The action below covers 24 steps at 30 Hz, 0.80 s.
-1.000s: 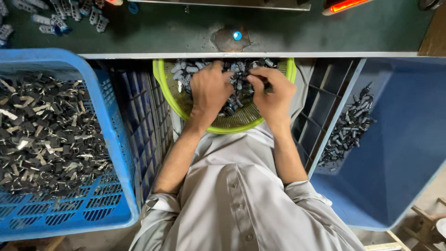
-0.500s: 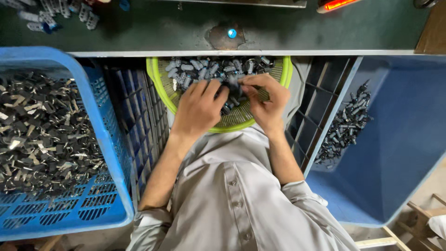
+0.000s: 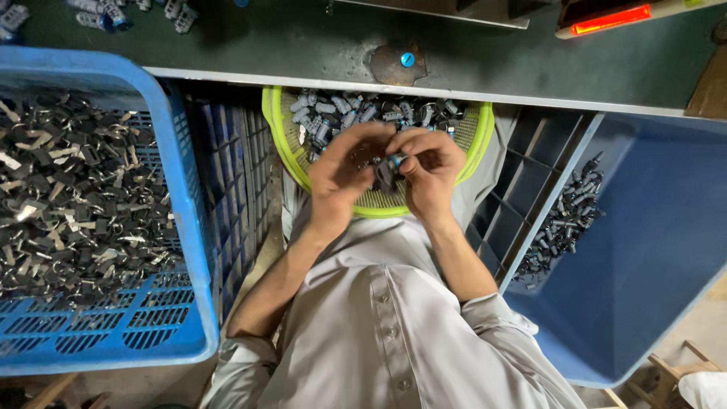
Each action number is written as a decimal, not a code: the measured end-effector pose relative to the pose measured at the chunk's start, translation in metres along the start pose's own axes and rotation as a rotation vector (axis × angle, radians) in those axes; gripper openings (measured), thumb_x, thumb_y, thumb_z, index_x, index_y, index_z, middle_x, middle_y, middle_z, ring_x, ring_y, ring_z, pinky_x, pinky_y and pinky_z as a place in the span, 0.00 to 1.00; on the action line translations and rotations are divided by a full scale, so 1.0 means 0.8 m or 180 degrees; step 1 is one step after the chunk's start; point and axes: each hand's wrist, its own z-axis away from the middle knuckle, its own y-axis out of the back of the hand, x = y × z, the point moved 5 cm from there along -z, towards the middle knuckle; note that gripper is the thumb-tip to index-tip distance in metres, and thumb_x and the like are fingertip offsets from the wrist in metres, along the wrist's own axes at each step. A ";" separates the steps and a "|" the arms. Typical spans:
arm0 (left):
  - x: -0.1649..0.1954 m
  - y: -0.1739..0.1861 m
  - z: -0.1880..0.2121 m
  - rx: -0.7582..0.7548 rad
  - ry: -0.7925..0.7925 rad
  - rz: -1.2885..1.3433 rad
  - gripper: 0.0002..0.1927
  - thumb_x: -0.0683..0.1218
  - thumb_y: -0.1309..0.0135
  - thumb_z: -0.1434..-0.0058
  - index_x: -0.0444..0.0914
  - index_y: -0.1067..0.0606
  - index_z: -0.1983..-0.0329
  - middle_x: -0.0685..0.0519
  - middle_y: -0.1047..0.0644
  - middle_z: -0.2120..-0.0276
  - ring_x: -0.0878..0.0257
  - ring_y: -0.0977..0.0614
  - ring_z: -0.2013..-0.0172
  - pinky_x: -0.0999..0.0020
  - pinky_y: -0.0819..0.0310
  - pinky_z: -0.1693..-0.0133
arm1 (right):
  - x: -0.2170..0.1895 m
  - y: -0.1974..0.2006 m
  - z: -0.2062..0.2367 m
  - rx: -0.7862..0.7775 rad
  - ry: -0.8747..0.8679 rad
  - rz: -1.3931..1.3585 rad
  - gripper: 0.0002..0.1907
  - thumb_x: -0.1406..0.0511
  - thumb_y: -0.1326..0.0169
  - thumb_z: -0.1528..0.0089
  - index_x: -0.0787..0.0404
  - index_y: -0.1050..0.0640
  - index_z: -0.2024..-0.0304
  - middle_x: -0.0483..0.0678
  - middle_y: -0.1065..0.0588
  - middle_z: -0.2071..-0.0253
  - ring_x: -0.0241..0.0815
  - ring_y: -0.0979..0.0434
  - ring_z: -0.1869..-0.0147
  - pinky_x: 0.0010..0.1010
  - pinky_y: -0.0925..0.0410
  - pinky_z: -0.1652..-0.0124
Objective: The person picks small plug components from a green basket, fits the parts together by hand, and places assembled pieces into the machine above the table, while sorting pieces into surrounding blue bins. The person repeats this pick, fit, and place cycle throughout the episode.
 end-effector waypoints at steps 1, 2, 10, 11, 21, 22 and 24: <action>0.001 0.001 0.001 -0.0120 0.0027 -0.0169 0.18 0.36 0.47 0.37 0.40 0.22 0.44 0.48 0.23 0.46 0.59 0.21 0.47 0.68 0.28 0.41 | -0.005 0.003 -0.001 0.0141 0.0150 0.0297 0.10 0.76 0.38 0.35 0.68 0.28 0.59 0.57 0.23 0.55 0.42 0.23 0.54 0.27 0.29 0.53; 0.004 0.003 0.003 -0.0244 0.0057 -0.0337 0.16 0.36 0.49 0.35 0.36 0.22 0.45 0.48 0.21 0.48 0.60 0.21 0.50 0.70 0.28 0.44 | -0.009 0.004 -0.001 0.0182 0.0158 0.0484 0.09 0.76 0.40 0.36 0.68 0.28 0.59 0.58 0.23 0.55 0.41 0.23 0.56 0.26 0.28 0.55; 0.047 -0.008 0.005 -0.0044 -0.2062 -0.2853 0.11 0.34 0.40 0.45 0.34 0.24 0.58 0.48 0.23 0.65 0.50 0.23 0.65 0.61 0.28 0.62 | -0.009 -0.015 0.007 0.0254 0.0095 0.0394 0.16 0.83 0.48 0.35 0.65 0.34 0.50 0.62 0.22 0.52 0.44 0.19 0.49 0.27 0.25 0.51; 0.053 -0.014 0.004 -0.0017 -0.2374 -0.2987 0.12 0.33 0.41 0.46 0.34 0.24 0.59 0.49 0.24 0.66 0.51 0.23 0.66 0.59 0.28 0.62 | -0.006 -0.017 0.007 0.0174 0.0048 0.0292 0.17 0.82 0.47 0.36 0.64 0.34 0.50 0.61 0.22 0.53 0.44 0.20 0.49 0.28 0.25 0.50; 0.116 -0.025 0.032 0.0223 -0.2989 -0.4002 0.15 0.36 0.44 0.59 0.37 0.23 0.65 0.53 0.24 0.67 0.50 0.24 0.65 0.54 0.30 0.61 | 0.044 0.000 -0.006 0.0696 -0.1870 -0.1887 0.18 0.76 0.40 0.41 0.58 0.31 0.55 0.54 0.23 0.61 0.42 0.27 0.63 0.28 0.31 0.61; 0.112 -0.015 0.026 0.0290 -0.2651 -0.3984 0.12 0.35 0.43 0.54 0.37 0.23 0.64 0.53 0.23 0.66 0.50 0.24 0.63 0.56 0.29 0.60 | 0.043 -0.001 -0.010 0.0765 -0.1869 -0.1838 0.19 0.77 0.40 0.43 0.58 0.32 0.55 0.53 0.23 0.62 0.42 0.26 0.63 0.28 0.30 0.61; 0.097 0.009 0.011 0.0431 -0.2018 -0.3948 0.08 0.34 0.40 0.44 0.36 0.25 0.63 0.52 0.21 0.62 0.51 0.23 0.61 0.59 0.28 0.57 | 0.025 -0.004 -0.028 0.0583 -0.1404 -0.0861 0.18 0.80 0.44 0.40 0.58 0.32 0.55 0.54 0.23 0.62 0.43 0.24 0.63 0.28 0.29 0.63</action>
